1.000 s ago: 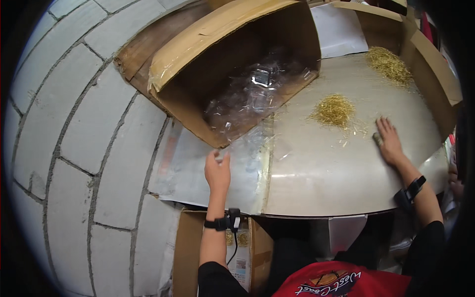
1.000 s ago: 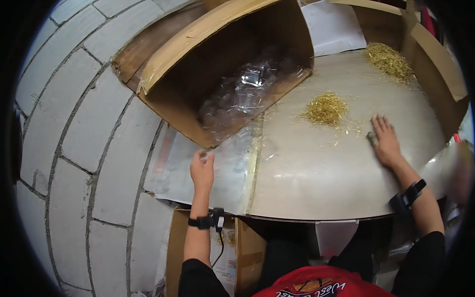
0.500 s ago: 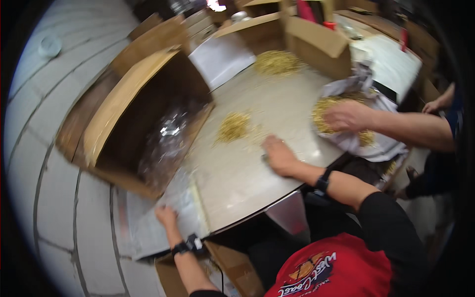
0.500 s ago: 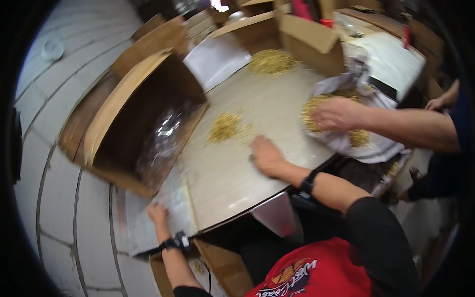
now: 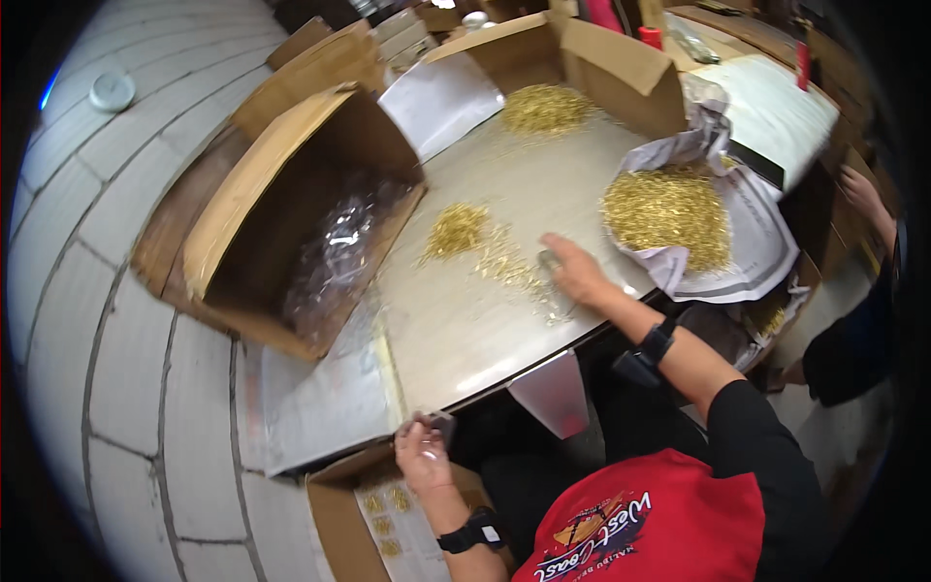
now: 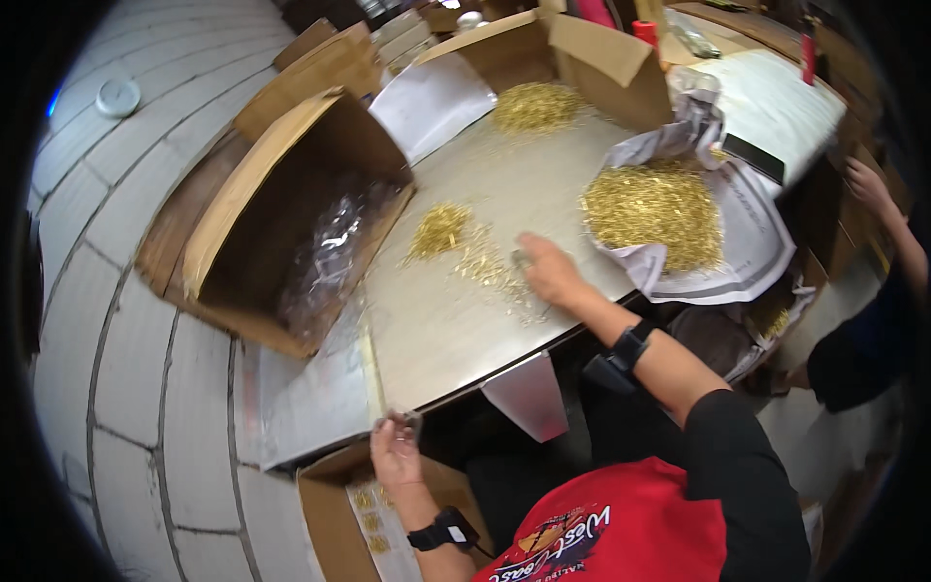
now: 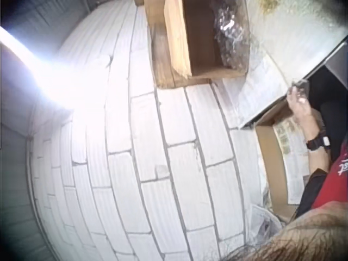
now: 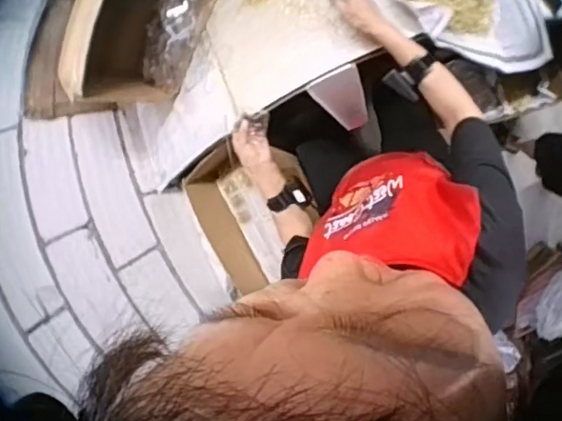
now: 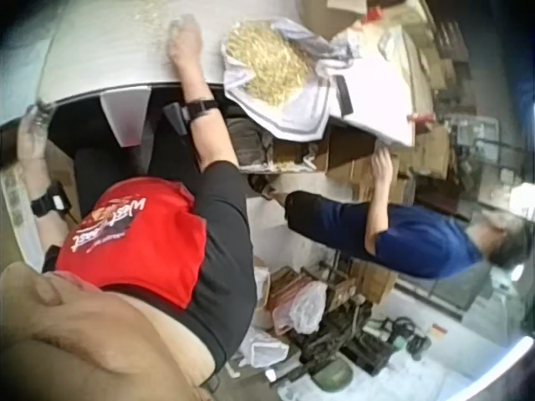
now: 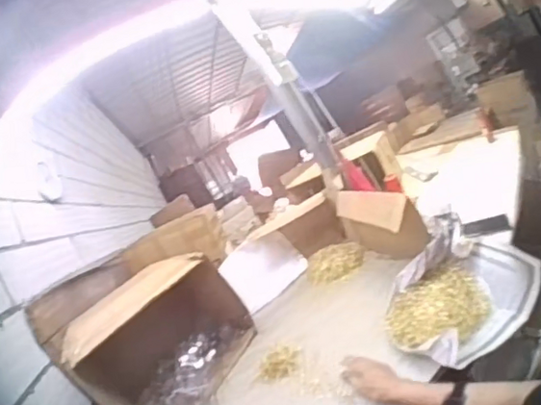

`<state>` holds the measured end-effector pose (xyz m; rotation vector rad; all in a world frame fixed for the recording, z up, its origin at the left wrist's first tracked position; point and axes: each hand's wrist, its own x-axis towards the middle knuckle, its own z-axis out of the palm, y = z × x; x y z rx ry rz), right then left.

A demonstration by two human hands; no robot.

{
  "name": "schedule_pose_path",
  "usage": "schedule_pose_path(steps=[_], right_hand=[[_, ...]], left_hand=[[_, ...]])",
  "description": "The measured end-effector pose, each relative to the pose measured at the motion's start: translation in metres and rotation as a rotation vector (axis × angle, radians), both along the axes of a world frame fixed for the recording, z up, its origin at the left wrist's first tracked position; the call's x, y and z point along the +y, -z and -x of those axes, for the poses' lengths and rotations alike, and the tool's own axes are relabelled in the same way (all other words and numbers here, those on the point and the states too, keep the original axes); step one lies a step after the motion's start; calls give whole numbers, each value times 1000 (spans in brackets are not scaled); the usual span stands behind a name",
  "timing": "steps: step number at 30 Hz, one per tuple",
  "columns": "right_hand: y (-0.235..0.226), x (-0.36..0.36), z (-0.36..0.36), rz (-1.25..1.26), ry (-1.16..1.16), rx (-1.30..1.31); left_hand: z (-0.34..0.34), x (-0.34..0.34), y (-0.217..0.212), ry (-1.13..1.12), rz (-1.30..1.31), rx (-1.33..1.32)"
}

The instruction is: The person scoops loose yellow noodles from a table into small clear plastic bags. They then place the filled bags into a cardboard box lined with newspaper. The process is repeated continuously throughout the video.

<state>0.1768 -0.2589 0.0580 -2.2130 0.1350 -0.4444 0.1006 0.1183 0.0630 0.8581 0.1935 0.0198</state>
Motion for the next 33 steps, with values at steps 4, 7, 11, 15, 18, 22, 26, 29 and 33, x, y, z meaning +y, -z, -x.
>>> schedule_pose_path(steps=[4, 7, 11, 15, 18, 22, 26, 29, 33], right_hand=[[1, 24, -18, 392, 139, 87], [0, 40, -44, 494, -88, 82], [28, 58, -54, 791, -188, -98], [-34, 41, -11, 235, -154, 160], [-7, 35, -8, 307, -124, 38], [5, 89, 14, 557, -271, -100], [7, 115, 65, 617, -183, -65], [-16, 113, 101, 620, -260, 14], [-24, 96, 91, 531, -370, -21]], left_hand=[[42, -9, 34, 174, 153, 110], [58, -17, 47, 334, 107, 185], [71, -27, 75, 478, -104, 284], [92, -35, 105, 639, -165, 397], [91, -65, 127, 777, -187, 431], [83, -110, 133, 798, -244, 420], [86, -124, 152, 744, -9, 382], [82, -121, 134, 799, -14, 393], [87, -122, 127, 793, -20, 372]])
